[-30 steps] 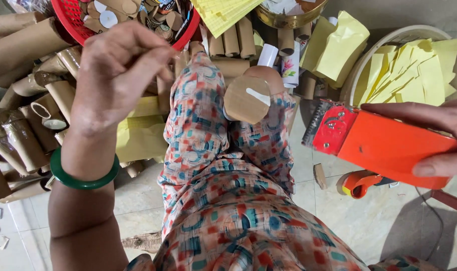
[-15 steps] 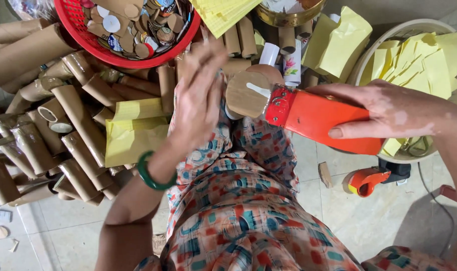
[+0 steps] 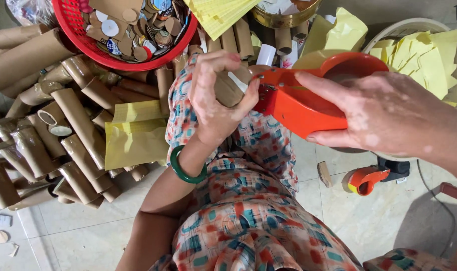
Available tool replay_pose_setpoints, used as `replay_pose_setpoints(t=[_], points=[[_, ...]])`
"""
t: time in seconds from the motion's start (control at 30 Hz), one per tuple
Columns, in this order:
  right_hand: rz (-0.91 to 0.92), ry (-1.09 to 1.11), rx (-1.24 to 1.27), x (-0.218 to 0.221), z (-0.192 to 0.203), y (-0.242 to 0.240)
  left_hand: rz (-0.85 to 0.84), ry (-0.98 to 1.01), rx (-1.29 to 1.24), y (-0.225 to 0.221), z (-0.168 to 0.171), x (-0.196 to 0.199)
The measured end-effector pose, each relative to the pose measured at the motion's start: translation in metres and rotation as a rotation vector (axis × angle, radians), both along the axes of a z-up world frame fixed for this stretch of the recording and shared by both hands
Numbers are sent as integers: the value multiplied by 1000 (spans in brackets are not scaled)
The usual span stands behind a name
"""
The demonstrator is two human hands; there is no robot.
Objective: The recorder is sealing the ends of cardboard mailing tubes using paper discs and packing tape.
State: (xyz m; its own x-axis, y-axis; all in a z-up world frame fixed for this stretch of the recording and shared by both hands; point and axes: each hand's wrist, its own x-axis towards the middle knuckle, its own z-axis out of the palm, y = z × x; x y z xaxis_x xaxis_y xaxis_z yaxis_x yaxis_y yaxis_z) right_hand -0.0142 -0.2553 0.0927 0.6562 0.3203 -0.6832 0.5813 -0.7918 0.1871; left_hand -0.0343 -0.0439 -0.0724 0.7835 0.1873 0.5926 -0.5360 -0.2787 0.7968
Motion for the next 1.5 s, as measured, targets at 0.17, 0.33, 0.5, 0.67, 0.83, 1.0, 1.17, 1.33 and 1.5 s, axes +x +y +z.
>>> replay_pose_setpoints(t=[0.17, 0.33, 0.5, 0.67, 0.83, 1.0, 1.17, 1.33, 1.5], points=[[187, -127, -34, -13, -11, -10, -18, -18, 24, -1, -4, 0], [567, -574, 48, -18, -16, -12, -28, -51, 34, -8, -23, 2], [243, -229, -350, 23, 0, 4, -91, -56, -62, -9, -25, -8], [392, -549, 212, 50, -23, -44, -68, 52, -152, -5, -52, 1], [163, -469, 388, 67, -45, -60, -229, 163, -152, -5, -61, 11], [660, -453, 279, 73, -63, -97, -444, 186, -326, -12, -118, -4], [306, -362, 340, 51, -54, -95, -139, -130, 217, -6, -48, 29], [76, -348, 290, 44, -56, -118, -217, -216, 347, 2, 44, 67], [-79, -175, 515, 47, -72, -149, -183, 198, 997, -3, 28, 78]])
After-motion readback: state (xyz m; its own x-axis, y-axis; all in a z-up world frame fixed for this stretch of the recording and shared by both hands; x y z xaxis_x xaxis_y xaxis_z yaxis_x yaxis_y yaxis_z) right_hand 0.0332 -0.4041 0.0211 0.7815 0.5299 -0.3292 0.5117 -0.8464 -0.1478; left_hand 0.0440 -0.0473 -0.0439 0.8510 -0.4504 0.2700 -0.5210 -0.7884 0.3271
